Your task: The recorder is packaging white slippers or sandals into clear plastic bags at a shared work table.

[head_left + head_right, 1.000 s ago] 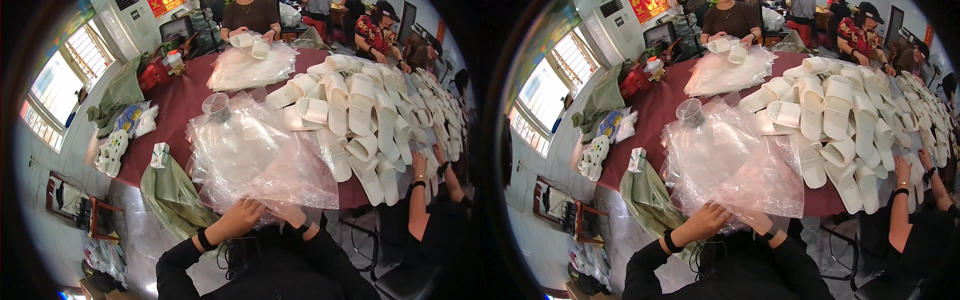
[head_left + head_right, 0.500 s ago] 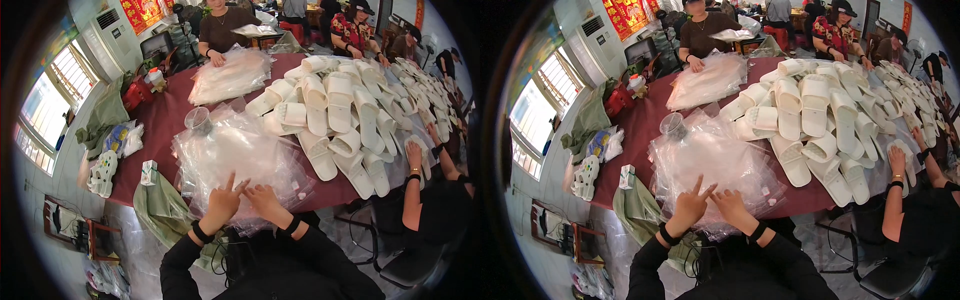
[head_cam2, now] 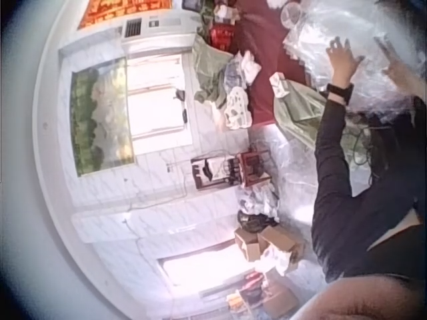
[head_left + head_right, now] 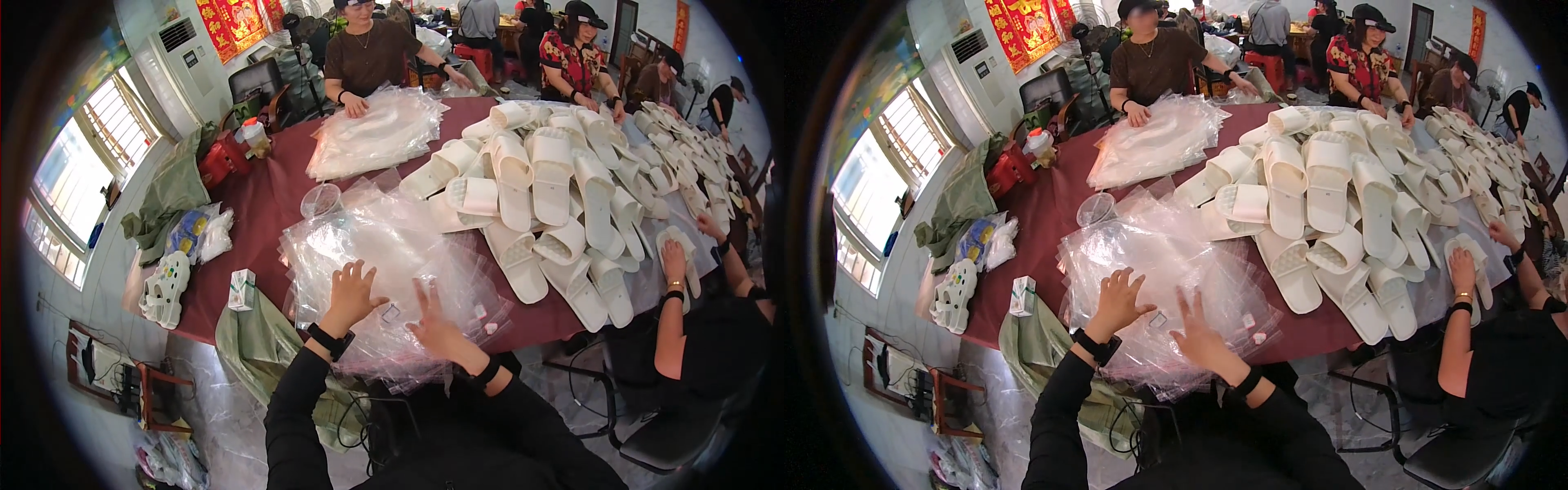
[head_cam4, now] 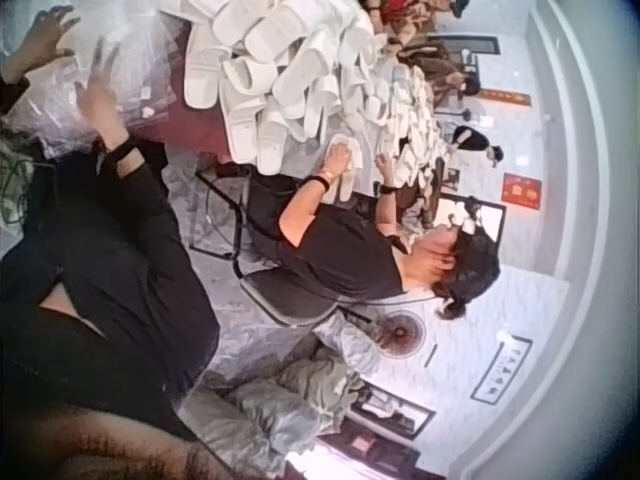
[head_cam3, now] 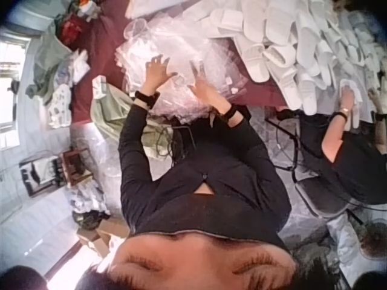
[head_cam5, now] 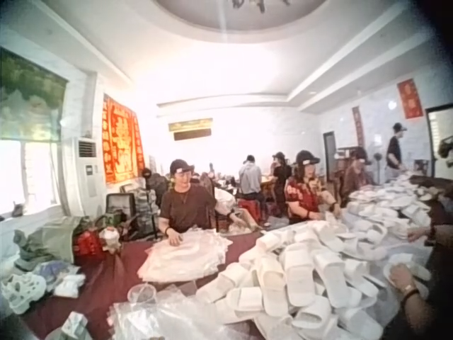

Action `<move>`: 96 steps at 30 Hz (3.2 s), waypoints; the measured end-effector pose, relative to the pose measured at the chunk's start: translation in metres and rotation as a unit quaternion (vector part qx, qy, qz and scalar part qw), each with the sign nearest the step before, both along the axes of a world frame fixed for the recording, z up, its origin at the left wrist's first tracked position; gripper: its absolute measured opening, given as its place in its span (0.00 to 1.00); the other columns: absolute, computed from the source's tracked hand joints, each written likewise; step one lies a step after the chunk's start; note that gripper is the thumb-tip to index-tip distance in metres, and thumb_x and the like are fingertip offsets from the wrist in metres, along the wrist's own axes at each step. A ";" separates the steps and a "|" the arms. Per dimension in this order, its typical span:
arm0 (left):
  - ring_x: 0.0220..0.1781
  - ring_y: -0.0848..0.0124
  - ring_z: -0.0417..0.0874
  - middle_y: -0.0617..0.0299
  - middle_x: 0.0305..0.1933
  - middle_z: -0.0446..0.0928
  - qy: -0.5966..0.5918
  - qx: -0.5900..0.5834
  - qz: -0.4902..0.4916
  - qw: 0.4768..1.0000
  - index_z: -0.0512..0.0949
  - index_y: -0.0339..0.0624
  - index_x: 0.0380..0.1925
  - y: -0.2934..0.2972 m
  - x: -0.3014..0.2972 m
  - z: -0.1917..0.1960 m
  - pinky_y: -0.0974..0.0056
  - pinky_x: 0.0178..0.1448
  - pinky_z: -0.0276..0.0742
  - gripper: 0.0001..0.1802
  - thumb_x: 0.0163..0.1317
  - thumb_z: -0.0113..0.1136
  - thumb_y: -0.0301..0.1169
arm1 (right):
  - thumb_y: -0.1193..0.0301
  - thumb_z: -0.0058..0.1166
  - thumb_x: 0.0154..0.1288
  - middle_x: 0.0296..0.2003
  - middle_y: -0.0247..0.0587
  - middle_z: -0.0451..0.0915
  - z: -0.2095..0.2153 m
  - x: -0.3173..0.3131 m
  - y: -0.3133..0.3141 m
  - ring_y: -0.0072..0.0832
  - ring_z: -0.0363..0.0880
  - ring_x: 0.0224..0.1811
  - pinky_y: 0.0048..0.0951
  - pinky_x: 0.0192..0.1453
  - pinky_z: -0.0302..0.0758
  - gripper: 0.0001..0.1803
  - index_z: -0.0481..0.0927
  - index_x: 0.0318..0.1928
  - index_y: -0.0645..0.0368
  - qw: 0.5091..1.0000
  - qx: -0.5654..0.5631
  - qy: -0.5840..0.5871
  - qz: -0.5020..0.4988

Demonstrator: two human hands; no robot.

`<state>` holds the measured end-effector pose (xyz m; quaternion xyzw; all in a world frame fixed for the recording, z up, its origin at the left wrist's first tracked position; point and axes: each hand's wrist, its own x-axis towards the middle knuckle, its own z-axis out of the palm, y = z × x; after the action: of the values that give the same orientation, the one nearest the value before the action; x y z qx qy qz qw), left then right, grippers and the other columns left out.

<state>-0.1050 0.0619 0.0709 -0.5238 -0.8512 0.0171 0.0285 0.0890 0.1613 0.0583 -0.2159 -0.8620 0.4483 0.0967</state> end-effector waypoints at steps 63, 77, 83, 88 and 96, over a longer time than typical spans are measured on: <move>0.70 0.28 0.31 0.39 0.73 0.29 -0.203 -0.132 0.076 0.967 0.44 0.68 0.70 0.023 0.021 -0.016 0.23 0.62 0.34 0.53 0.47 0.47 0.73 | 0.68 0.56 0.59 0.61 0.56 0.60 0.111 0.073 0.187 0.51 0.53 0.66 0.44 0.69 0.50 0.23 0.70 0.55 0.63 0.886 0.260 0.365 -0.123; 0.52 0.55 0.77 0.51 0.49 0.77 -0.339 0.169 -0.145 0.914 0.74 0.45 0.49 -0.026 -0.031 -0.034 0.56 0.55 0.72 0.28 0.47 0.67 0.40 | 0.52 0.43 0.70 0.63 0.54 0.59 0.001 0.011 0.035 0.39 0.54 0.68 0.33 0.69 0.52 0.34 0.60 0.65 0.65 0.971 -0.042 0.065 0.226; 0.53 0.49 0.75 0.50 0.51 0.76 -0.198 0.173 -0.227 0.938 0.75 0.44 0.48 -0.048 0.048 0.006 0.51 0.54 0.72 0.28 0.45 0.68 0.38 | 0.53 0.45 0.69 0.65 0.54 0.57 -0.001 0.025 0.038 0.41 0.53 0.68 0.35 0.70 0.51 0.33 0.62 0.63 0.66 0.943 -0.246 0.103 0.200; 0.61 0.52 0.68 0.52 0.58 0.71 -0.194 0.153 -0.231 0.941 0.73 0.47 0.53 -0.046 0.066 -0.008 0.50 0.63 0.62 0.29 0.50 0.64 0.43 | 0.55 0.48 0.67 0.64 0.56 0.57 0.023 0.052 0.035 0.43 0.56 0.67 0.35 0.69 0.54 0.33 0.63 0.63 0.67 0.959 -0.113 0.148 0.211; 0.62 0.55 0.67 0.54 0.59 0.70 -0.011 0.068 -0.231 0.970 0.71 0.50 0.56 -0.054 0.065 -0.002 0.46 0.65 0.57 0.31 0.53 0.58 0.49 | 0.54 0.50 0.66 0.69 0.55 0.50 0.054 0.118 0.024 0.44 0.47 0.71 0.34 0.72 0.45 0.39 0.53 0.68 0.65 0.907 -0.162 0.032 0.389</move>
<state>-0.0402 0.0080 0.0686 -0.7033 -0.7064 -0.0538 0.0582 0.2072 0.1854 0.1125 0.1380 -0.7898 0.5903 -0.0938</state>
